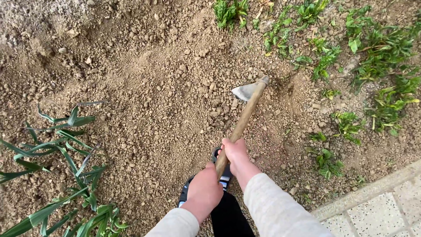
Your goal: The person uses a hoe to break up and level soil in a garden bed. They repeatedly strike and drag the hoe across the ground to loosen clumps and smooth the surface near small green plants.
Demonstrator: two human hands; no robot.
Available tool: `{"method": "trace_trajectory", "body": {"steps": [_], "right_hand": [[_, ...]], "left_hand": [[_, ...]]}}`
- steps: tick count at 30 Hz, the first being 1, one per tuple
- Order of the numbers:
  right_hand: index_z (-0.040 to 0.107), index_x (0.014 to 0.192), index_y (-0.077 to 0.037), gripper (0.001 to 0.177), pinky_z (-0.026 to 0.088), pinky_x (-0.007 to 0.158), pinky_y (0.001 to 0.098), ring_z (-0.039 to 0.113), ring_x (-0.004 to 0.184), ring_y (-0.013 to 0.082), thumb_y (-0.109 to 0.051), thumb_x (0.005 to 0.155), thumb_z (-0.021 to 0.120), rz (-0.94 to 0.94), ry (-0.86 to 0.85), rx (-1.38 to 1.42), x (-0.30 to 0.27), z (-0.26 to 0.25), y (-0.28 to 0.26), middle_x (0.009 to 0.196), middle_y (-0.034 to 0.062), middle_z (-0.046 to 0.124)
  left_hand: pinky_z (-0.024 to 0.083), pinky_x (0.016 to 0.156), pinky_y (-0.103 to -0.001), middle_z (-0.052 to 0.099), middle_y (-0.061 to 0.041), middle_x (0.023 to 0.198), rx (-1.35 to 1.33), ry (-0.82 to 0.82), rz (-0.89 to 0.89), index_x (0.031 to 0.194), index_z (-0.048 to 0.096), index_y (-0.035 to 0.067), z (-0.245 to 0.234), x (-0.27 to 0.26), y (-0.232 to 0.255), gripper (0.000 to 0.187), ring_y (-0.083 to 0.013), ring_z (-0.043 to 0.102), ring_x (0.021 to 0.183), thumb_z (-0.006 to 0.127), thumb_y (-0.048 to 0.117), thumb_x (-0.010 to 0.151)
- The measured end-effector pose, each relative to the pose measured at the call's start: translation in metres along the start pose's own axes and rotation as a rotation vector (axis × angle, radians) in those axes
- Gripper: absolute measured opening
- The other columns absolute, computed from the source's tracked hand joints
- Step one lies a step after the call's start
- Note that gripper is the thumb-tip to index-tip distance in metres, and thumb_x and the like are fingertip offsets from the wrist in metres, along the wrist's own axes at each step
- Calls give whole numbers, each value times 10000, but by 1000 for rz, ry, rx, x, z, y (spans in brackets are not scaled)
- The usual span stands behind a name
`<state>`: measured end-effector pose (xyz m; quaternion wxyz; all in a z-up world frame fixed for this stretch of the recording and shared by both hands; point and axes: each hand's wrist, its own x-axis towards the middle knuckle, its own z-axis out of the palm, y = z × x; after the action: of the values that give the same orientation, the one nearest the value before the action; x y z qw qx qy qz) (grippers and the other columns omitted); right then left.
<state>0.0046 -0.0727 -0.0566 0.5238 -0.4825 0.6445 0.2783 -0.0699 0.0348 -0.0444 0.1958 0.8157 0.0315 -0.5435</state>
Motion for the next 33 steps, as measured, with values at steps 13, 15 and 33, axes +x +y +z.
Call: {"method": "trace_trajectory", "body": {"steps": [13,15,33], "right_hand": [[434,1076,-70,175,502,483,352,548,571,187,-109,1009,591,-274,136,193,-11,-16,19,800,91,553],[408,1091,-75,207,505,475,351,549,560,180,-119,1005,592,-252,157,174,10,-10,30,809,97,559],[466,1041,-92,170,456,454,326,513,536,153,-115,951,609,-176,178,177,-8,-20,18,739,58,535]], "left_hand": [[569,806,-559,721,-163,1003,-53,28,137,1168,461,115,8,-18,1,353,-417,717,919,680,205,906],[565,817,-557,723,-165,1015,-42,7,115,1192,464,113,12,-12,-5,375,-416,716,933,687,211,906],[574,852,-540,722,-152,1022,-34,-30,64,1213,482,80,6,-27,17,425,-392,711,982,721,232,896]]}}
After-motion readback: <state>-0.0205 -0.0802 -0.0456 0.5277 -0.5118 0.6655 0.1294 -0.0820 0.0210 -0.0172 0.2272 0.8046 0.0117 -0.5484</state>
